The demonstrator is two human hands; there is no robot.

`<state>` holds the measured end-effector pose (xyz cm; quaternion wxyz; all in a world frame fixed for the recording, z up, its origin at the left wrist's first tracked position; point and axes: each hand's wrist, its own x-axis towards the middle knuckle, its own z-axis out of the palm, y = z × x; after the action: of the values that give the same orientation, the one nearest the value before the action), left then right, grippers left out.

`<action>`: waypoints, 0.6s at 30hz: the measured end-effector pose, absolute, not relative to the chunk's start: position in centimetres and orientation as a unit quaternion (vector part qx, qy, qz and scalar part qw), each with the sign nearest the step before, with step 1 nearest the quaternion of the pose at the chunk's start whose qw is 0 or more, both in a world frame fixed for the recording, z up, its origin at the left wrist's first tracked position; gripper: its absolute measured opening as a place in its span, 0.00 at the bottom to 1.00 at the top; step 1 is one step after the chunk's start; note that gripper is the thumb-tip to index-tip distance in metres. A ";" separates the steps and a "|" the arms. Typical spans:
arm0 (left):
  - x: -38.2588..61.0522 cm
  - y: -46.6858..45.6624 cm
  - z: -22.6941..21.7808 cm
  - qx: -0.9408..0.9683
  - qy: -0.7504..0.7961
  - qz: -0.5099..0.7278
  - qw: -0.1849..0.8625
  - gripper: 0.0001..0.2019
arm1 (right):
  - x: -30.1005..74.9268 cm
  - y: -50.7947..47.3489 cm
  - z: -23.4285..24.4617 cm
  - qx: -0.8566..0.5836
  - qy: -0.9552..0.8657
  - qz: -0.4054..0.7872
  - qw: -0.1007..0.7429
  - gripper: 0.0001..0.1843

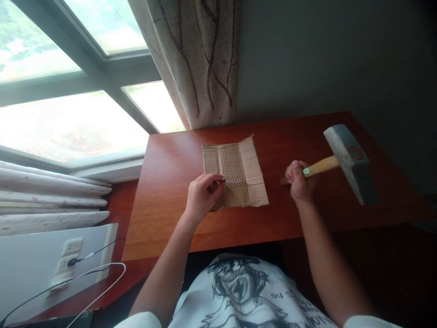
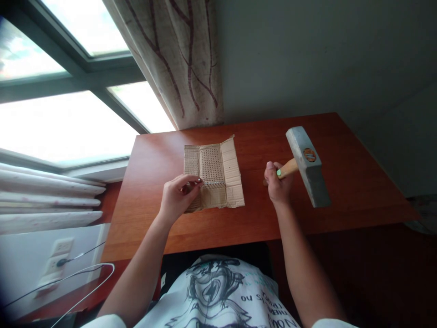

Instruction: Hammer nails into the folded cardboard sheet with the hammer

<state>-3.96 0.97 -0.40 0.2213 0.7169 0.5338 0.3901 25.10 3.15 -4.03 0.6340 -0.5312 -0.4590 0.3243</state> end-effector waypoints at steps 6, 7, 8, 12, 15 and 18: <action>-3.8 1.0 -0.5 0.745 0.512 0.378 0.200 0.04 | 25.0 3.1 -3.9 -0.530 -0.456 0.324 0.637 0.31; -3.7 1.0 -0.5 0.749 0.507 0.378 0.200 0.04 | 25.0 3.1 -3.9 -0.526 -0.457 0.325 0.639 0.31; -3.7 1.1 -0.6 0.750 0.503 0.380 0.199 0.04 | 25.0 3.0 -3.9 -0.523 -0.457 0.328 0.641 0.30; -3.6 1.1 -1.2 0.738 0.509 0.397 0.194 0.03 | 25.0 3.0 -4.0 -0.526 -0.456 0.334 0.636 0.30; -3.6 1.0 -1.5 0.730 0.514 0.408 0.190 0.03 | 25.2 3.2 -4.2 -0.539 -0.468 0.330 0.618 0.30; -3.5 1.0 -1.5 0.730 0.516 0.408 0.184 0.03 | 25.4 3.1 -4.2 -0.547 -0.505 0.322 0.585 0.30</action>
<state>-3.53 0.96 -1.54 0.1839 0.7304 0.5160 0.4079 25.42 3.14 -4.25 0.5845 -0.5472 -0.5049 0.3224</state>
